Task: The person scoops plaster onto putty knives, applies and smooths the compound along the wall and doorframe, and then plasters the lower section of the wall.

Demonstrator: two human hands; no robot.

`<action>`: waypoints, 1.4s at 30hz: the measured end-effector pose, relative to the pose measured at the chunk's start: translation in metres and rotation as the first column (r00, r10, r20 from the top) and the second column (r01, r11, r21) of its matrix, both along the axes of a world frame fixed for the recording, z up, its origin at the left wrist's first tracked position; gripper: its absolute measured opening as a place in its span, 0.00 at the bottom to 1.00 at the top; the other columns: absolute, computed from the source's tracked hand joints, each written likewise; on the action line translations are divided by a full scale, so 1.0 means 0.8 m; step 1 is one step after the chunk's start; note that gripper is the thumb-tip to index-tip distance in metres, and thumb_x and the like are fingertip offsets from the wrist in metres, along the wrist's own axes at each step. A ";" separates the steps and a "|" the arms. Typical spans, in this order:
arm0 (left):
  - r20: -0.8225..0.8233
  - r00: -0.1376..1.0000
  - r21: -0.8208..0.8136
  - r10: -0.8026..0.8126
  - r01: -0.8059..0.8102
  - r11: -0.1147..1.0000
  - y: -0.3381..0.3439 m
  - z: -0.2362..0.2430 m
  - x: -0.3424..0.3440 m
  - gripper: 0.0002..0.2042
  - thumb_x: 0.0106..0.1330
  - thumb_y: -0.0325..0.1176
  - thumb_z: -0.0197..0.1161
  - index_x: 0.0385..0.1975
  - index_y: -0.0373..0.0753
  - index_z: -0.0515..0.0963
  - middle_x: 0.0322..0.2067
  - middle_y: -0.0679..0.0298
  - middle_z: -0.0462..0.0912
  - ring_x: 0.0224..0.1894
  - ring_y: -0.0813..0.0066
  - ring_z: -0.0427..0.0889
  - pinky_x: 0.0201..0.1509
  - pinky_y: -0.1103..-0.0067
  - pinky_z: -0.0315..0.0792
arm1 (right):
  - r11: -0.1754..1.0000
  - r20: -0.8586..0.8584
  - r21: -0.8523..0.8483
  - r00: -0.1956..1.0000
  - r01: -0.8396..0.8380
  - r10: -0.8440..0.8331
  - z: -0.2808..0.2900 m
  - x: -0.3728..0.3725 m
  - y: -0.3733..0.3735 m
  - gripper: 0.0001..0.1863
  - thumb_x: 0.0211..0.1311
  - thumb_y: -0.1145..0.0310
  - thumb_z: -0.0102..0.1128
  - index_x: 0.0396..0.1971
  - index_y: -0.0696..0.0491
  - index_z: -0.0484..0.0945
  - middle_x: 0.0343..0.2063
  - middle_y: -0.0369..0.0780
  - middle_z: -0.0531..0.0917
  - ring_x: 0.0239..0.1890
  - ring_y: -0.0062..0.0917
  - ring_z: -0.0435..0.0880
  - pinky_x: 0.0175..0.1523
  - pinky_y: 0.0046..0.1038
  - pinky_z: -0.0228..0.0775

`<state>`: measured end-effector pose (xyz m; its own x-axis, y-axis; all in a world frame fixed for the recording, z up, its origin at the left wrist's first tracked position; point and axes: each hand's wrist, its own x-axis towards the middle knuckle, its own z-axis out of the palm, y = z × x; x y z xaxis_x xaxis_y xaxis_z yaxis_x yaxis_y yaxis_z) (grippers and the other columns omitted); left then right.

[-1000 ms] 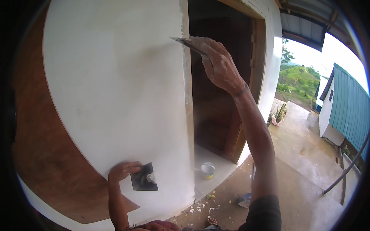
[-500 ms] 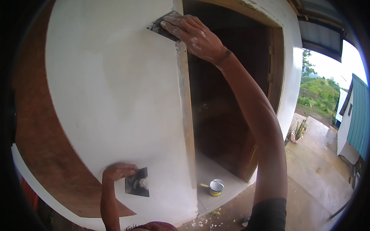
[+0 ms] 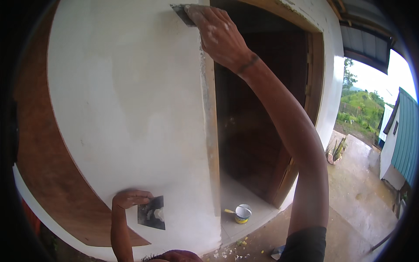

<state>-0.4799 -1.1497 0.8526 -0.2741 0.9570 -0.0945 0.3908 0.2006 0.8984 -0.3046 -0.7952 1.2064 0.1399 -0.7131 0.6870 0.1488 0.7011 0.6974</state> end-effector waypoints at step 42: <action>-0.010 0.984 0.005 -0.177 0.177 0.984 0.002 0.015 0.008 0.15 0.76 0.39 0.50 0.52 0.37 0.75 0.37 0.70 0.79 0.40 0.83 0.72 0.49 0.82 0.67 | 0.991 0.152 0.003 0.979 0.135 -0.134 -0.037 -0.023 -0.009 0.22 0.54 0.83 0.52 0.52 0.61 0.74 0.49 0.44 0.78 0.53 0.35 0.76 0.57 0.36 0.69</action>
